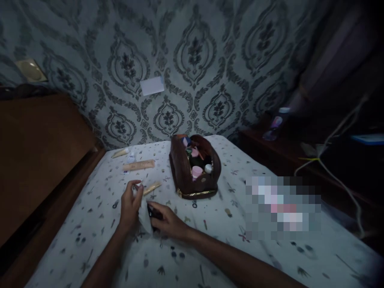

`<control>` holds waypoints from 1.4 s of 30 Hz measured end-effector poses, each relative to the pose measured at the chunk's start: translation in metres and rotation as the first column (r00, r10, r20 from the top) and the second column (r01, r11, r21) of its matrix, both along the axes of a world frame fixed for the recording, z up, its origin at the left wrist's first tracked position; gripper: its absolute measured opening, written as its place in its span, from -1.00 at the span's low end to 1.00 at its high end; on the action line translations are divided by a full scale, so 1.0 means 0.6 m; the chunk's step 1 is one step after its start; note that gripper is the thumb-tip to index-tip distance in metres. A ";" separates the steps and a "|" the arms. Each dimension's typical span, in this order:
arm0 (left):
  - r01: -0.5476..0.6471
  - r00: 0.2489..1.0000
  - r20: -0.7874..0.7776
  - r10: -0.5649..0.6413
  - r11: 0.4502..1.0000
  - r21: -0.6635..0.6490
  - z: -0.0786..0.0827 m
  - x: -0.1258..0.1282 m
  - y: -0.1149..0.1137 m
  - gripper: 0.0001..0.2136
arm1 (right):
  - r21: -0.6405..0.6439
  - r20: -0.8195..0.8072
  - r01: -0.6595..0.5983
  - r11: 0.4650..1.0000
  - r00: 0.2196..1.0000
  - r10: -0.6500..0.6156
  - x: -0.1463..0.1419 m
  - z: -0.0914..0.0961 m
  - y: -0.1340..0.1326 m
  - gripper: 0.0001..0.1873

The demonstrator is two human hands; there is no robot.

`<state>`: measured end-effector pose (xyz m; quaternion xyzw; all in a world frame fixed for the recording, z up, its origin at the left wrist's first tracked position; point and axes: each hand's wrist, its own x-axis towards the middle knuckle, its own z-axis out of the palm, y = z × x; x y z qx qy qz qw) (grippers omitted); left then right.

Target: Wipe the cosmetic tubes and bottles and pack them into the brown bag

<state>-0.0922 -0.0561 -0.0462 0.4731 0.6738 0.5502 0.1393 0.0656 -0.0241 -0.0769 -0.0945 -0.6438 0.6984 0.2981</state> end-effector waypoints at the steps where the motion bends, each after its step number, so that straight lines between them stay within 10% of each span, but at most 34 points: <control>1: 0.001 1.000 -0.003 -0.001 1.000 0.016 0.003 -0.009 0.000 -0.71 | 0.037 0.014 -0.004 0.999 1.000 0.003 0.000 -0.002 0.000 -0.45; 16: -0.265 0.871 0.460 0.173 0.954 0.142 0.000 -0.089 -0.002 -0.49 | -0.012 0.142 -0.193 0.981 0.971 0.193 -0.004 -0.036 0.003 -0.28; 24: 0.136 0.911 0.381 -0.155 0.988 0.075 0.000 -0.013 -0.012 -0.56 | -0.166 0.067 -0.214 0.963 0.971 0.228 0.000 -0.010 0.006 -0.35; 34: -0.140 0.961 0.252 0.113 0.986 0.092 -0.007 -0.050 -0.017 -0.41 | 0.111 0.123 0.102 0.989 0.986 -0.116 -0.015 -0.043 0.005 -0.58; 42: -0.015 0.672 0.718 -0.184 0.965 0.261 -0.004 0.008 -0.005 -0.42 | 0.046 0.106 0.113 0.993 0.987 -0.117 -0.023 -0.041 0.000 -0.64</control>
